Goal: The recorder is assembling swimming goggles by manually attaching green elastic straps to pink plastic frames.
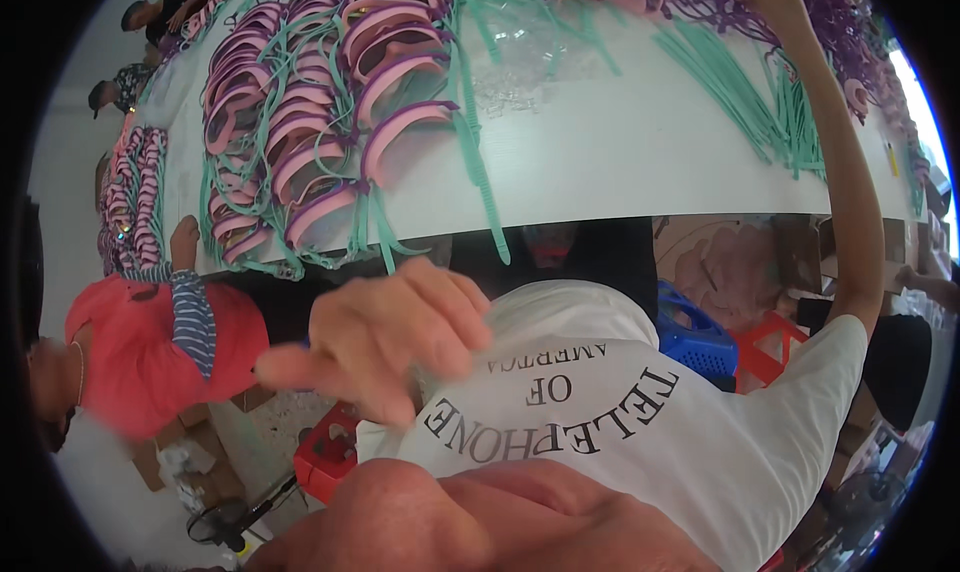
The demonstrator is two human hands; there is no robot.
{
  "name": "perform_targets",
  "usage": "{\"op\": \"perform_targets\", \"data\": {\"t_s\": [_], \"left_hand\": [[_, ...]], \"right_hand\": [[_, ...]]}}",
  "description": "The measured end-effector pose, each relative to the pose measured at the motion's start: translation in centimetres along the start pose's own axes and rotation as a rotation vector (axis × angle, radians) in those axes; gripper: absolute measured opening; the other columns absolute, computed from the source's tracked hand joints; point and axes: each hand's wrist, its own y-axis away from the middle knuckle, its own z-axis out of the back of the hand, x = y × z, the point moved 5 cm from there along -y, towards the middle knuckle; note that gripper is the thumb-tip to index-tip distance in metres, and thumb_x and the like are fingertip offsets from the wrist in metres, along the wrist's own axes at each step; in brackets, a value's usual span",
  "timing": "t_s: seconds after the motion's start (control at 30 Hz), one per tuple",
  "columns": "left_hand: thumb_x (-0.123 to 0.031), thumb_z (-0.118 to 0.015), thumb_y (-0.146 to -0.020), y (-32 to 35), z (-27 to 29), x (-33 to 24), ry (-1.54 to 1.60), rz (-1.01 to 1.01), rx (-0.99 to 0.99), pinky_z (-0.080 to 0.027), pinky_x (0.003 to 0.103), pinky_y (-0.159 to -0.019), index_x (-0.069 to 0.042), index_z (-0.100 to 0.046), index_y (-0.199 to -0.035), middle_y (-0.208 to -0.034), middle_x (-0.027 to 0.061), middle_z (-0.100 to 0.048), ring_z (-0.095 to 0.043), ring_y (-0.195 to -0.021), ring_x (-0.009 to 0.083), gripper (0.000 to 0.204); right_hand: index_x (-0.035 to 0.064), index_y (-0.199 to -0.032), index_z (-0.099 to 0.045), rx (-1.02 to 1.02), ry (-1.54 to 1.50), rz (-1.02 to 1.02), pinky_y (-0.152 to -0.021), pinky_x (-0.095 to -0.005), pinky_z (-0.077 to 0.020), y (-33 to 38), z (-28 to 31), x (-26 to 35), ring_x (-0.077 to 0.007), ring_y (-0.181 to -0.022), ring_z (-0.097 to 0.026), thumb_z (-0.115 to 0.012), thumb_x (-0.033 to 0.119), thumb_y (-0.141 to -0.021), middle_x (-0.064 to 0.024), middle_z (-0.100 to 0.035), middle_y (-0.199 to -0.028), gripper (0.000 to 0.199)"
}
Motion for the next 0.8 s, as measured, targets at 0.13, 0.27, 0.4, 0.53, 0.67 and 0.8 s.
{"op": "perform_targets", "data": {"t_s": [0.13,0.27,0.4,0.53,0.67,0.8], "left_hand": [[-0.056,-0.029,-0.110,7.8,6.2,5.5,0.000,0.462,-0.800,-0.047,0.045,-0.106,0.000,-0.055,-0.140,-0.132,0.0246,-0.062,-0.061,-0.117,0.0319,0.069],[-0.050,-0.036,-0.111,9.8,8.6,9.1,0.379,0.493,-0.978,-0.045,0.043,-0.113,0.007,-0.040,-0.149,-0.144,0.0248,-0.053,-0.058,-0.125,0.0298,0.068],[-0.048,-0.038,-0.111,9.2,10.1,9.5,0.364,0.490,-0.978,-0.041,0.043,-0.117,0.004,-0.037,-0.148,-0.149,0.0272,-0.048,-0.055,-0.129,0.0307,0.064],[-0.050,-0.042,-0.110,9.6,11.6,9.4,0.350,0.498,-1.023,-0.042,0.043,-0.117,0.002,-0.041,-0.142,-0.149,0.0287,-0.048,-0.054,-0.132,0.0319,0.061],[-0.049,-0.047,-0.108,9.3,12.9,10.0,0.378,0.493,-0.994,-0.042,0.043,-0.117,0.000,-0.048,-0.132,-0.148,0.0307,-0.049,-0.054,-0.132,0.0333,0.054],[-0.048,-0.048,-0.108,8.4,13.6,9.6,0.329,0.461,-1.028,-0.043,0.044,-0.115,-0.002,-0.050,-0.127,-0.144,0.0316,-0.052,-0.054,-0.132,0.0336,0.050]], "right_hand": [[0.0073,-0.120,-0.073,0.199,0.114,0.178,-0.068,-0.0328,-0.0523,3.7,-16.1,16.2,-0.0187,-0.076,-0.068,-0.065,0.018,-0.096,-0.0095,-0.073,-0.091,0.027],[0.0200,-0.129,-0.069,0.271,0.268,0.546,-0.072,-0.0339,-0.0558,4.3,-26.0,20.1,-0.0232,-0.082,-0.070,-0.067,0.015,-0.097,-0.0054,-0.071,-0.104,0.032],[0.0195,-0.127,-0.069,0.303,0.164,0.703,-0.082,-0.0419,-0.0542,2.4,-34.3,20.0,-0.0291,-0.100,-0.068,-0.060,0.029,-0.100,-0.0066,-0.068,-0.114,0.029],[0.0114,-0.106,-0.072,0.559,0.170,0.599,-0.079,-0.0444,-0.0535,1.0,-38.3,20.9,-0.0319,-0.094,-0.067,-0.057,0.033,-0.100,-0.0090,-0.070,-0.101,0.027],[0.0063,-0.090,-0.070,0.576,0.403,0.688,-0.075,-0.0458,-0.0535,-0.4,-38.6,21.6,-0.0352,-0.083,-0.067,-0.057,0.030,-0.098,-0.0109,-0.069,-0.088,0.028],[0.0046,-0.086,-0.069,0.368,0.265,0.828,-0.068,-0.0486,-0.0531,-1.1,-36.5,23.8,-0.0361,-0.075,-0.066,-0.061,0.029,-0.095,-0.0126,-0.068,-0.081,0.028]]}}
